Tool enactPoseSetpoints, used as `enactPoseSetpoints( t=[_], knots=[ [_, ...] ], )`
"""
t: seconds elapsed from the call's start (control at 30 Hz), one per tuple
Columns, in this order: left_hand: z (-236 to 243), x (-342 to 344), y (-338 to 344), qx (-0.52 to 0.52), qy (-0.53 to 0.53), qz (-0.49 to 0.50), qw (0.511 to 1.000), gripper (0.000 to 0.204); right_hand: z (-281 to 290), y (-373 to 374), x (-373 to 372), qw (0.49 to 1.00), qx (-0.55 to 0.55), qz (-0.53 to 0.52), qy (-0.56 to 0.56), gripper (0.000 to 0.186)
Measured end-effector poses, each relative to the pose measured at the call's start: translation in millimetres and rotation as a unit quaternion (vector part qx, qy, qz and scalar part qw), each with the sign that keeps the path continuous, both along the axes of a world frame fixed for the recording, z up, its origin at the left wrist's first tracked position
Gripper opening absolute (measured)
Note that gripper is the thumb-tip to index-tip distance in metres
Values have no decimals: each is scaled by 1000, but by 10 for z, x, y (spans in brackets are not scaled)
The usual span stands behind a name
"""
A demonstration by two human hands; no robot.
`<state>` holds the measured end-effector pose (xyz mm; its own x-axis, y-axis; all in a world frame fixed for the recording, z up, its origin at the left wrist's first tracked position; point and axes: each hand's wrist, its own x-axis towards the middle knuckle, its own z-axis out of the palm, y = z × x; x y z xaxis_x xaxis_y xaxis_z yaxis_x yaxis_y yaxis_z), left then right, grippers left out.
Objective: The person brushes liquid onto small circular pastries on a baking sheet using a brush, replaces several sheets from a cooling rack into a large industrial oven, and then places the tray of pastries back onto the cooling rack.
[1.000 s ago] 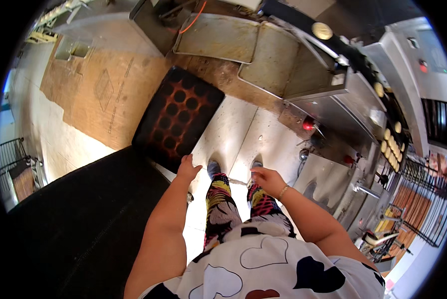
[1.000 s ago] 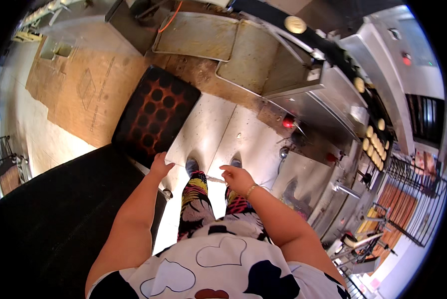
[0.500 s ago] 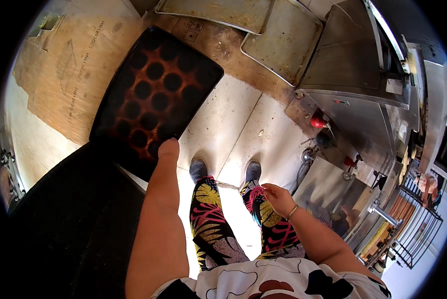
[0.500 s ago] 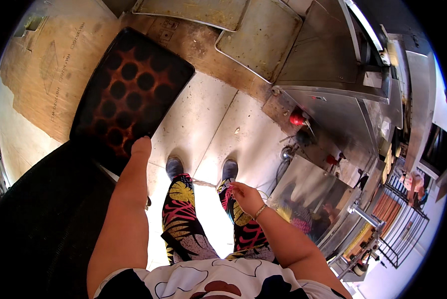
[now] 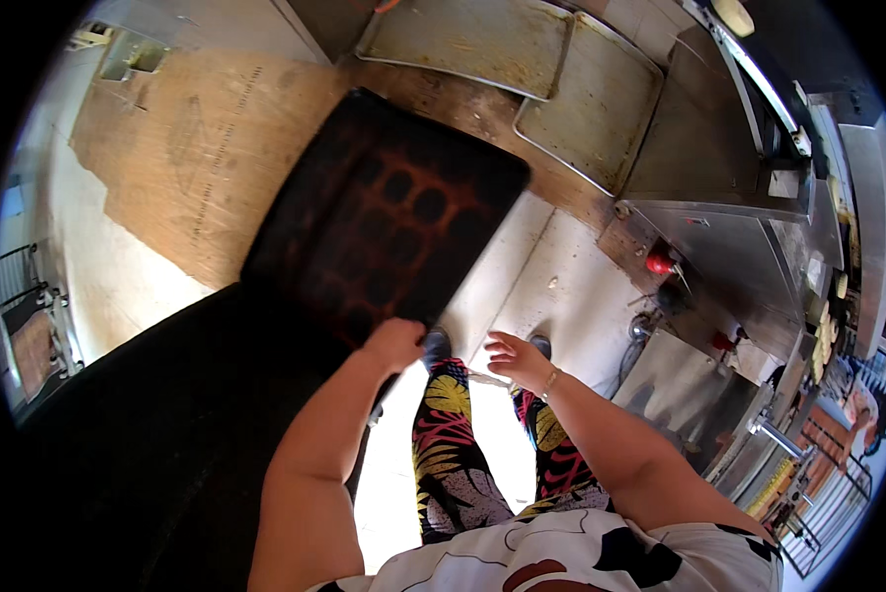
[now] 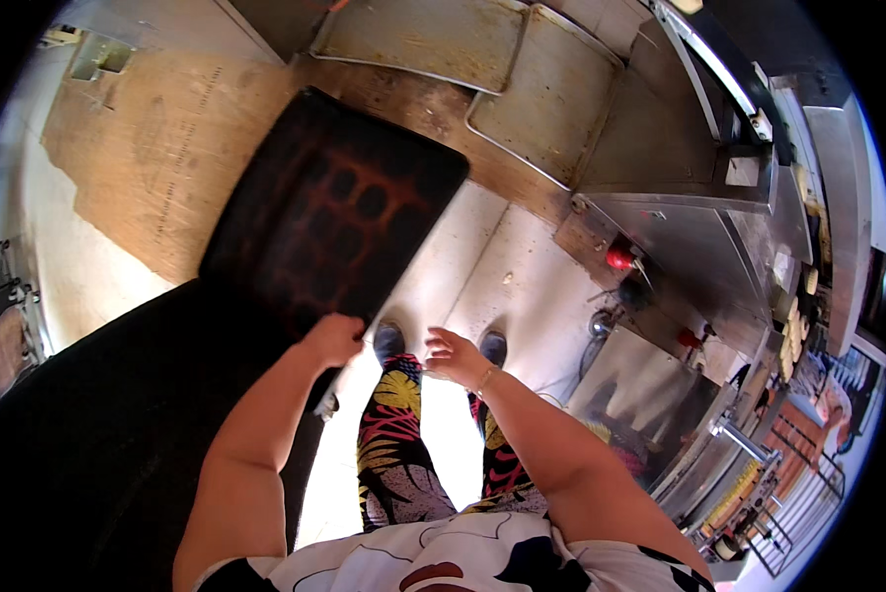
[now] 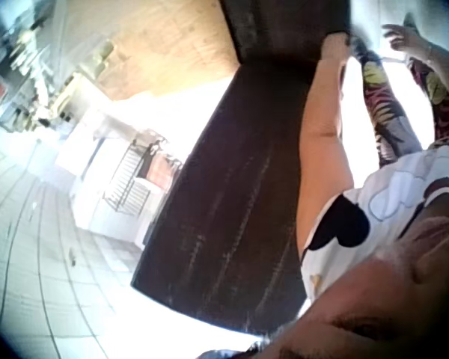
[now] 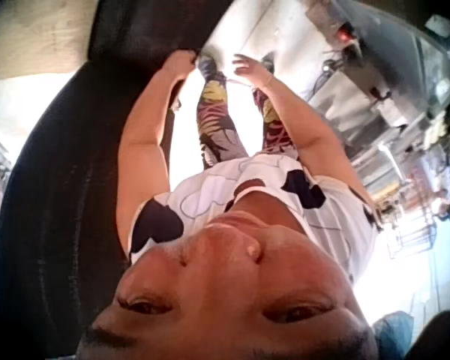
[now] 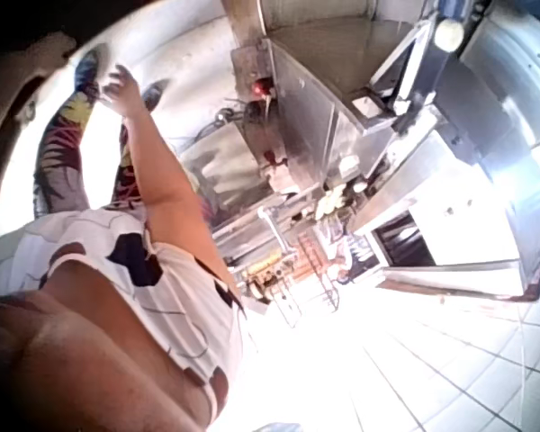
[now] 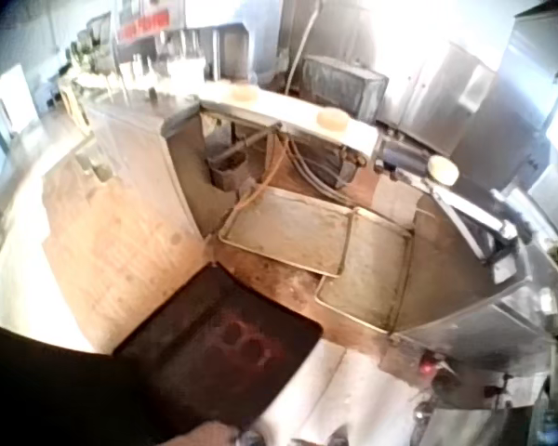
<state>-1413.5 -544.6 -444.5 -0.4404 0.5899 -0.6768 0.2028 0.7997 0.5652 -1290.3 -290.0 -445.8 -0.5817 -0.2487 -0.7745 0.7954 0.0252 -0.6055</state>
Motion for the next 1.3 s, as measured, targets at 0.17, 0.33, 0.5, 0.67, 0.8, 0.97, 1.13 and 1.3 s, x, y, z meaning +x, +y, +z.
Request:
enactPoseSetpoints(
  t=[0.17,0.33,0.5,0.67,0.8,0.97,1.13,1.3],
  knots=[
    [1191,40,-190,57,-83,43,994,23,510,-749,-626,930,-285,-126,-193,52],
    [1720,73,-593,-23,115,300,947,25,1160,-1240,-985,965,-118,-214,-92,40],
    [3220,-119,-516,-167,222,433,857,40,1503,-889,-748,950,-39,-299,-73,54],
    [4247,0,-710,-195,295,461,814,50,2459,-213,-170,921,-144,-355,-72,50],
    [4834,100,-692,-189,314,440,820,50,3612,194,298,881,-183,-436,-26,46],
    [5252,34,-601,-140,349,401,835,51,4409,657,858,822,-157,-542,77,47],
    [5321,-84,-332,-117,367,330,862,51,5051,933,1220,659,-27,-702,269,50],
    [5153,-180,413,-80,413,203,884,51,5802,1799,1608,515,67,-769,373,33]
  ],
)
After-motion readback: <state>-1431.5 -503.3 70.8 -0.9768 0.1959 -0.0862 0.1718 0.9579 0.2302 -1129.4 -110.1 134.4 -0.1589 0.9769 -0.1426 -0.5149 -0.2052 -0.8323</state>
